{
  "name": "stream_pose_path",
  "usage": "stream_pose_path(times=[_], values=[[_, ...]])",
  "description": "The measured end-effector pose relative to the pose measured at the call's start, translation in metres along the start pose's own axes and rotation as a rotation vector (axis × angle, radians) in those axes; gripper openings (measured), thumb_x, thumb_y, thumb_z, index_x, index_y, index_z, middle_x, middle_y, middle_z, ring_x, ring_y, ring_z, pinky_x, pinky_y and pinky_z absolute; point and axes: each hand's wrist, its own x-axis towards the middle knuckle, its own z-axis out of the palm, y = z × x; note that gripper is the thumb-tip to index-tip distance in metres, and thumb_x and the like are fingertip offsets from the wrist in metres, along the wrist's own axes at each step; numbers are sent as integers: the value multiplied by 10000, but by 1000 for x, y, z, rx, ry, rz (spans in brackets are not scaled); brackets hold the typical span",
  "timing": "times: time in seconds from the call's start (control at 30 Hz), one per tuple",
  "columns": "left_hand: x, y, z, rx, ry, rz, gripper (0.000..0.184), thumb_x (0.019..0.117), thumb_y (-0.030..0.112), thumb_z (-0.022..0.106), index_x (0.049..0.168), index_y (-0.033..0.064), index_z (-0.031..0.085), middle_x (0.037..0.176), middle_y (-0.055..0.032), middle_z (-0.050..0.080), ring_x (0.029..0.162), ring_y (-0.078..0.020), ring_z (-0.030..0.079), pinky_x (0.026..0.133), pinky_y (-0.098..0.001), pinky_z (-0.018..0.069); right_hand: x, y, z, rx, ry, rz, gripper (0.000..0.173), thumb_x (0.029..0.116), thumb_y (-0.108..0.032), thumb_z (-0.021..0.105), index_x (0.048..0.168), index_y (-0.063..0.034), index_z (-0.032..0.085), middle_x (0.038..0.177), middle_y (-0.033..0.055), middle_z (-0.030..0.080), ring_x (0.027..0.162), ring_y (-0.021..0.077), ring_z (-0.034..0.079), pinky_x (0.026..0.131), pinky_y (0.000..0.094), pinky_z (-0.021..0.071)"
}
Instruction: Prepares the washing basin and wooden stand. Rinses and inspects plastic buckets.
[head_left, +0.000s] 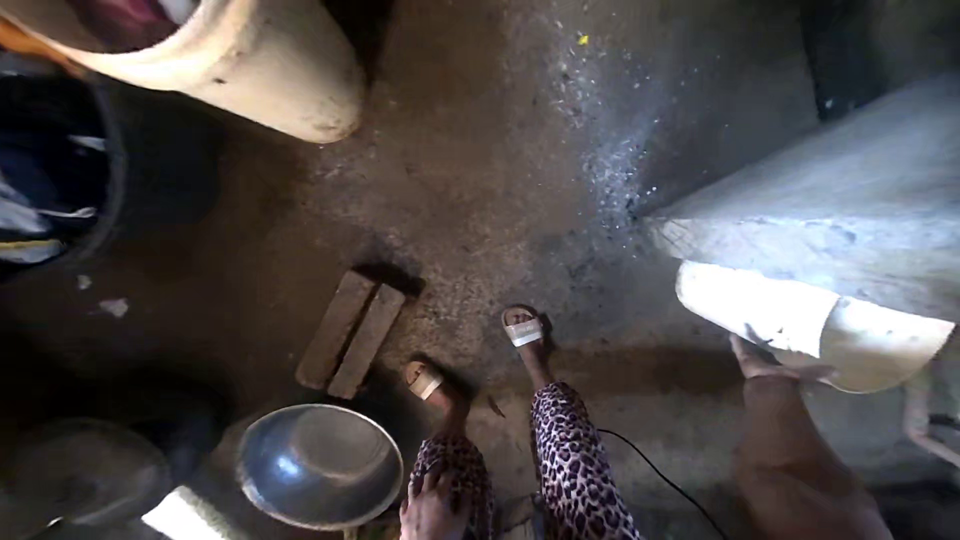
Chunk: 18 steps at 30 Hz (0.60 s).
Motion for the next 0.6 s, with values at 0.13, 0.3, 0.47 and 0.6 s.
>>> stream_pose_path(times=[0.13, 0.3, 0.47, 0.6], values=[[-2, 10, -6, 50, -24, -16, 521, 910, 494, 675, 1344, 207, 694, 1531, -80, 533, 1440, -416, 420, 1128, -650, 361, 31, -26, 30, 78, 31, 18, 824, 1009, -748, 222, 1615, -191, 178, 1600, 191, 353, 1407, 400, 468, 1032, 632, 500], [1, 13, -13, 86, -38, 0, 512, 923, 503, 654, 1346, 218, 691, 1530, -78, 533, 1440, -409, 421, 1118, -642, 373, 45, -28, 17, 131, 108, 102, 617, 1078, -511, 256, 1547, -109, 252, 1498, 233, 462, 1325, 385, 566, 985, 542, 566], [0, 12, -13, 74, -48, -17, 537, 937, 517, 632, 1374, 206, 669, 1544, -77, 518, 1454, -402, 408, 1140, -639, 355, -48, 7, -16, 58, 88, 48, 515, 1114, -352, 291, 1559, -94, 274, 1525, 185, 425, 1353, 344, 515, 1032, 557, 519], [-3, 6, -8, 19, -37, -38, 530, 938, 518, 637, 1367, 209, 673, 1539, -74, 525, 1455, -399, 407, 1126, -634, 375, -120, 50, -36, 66, 110, 150, 504, 1089, -341, 293, 1508, -61, 314, 1439, 207, 482, 1258, 342, 576, 978, 501, 546]])
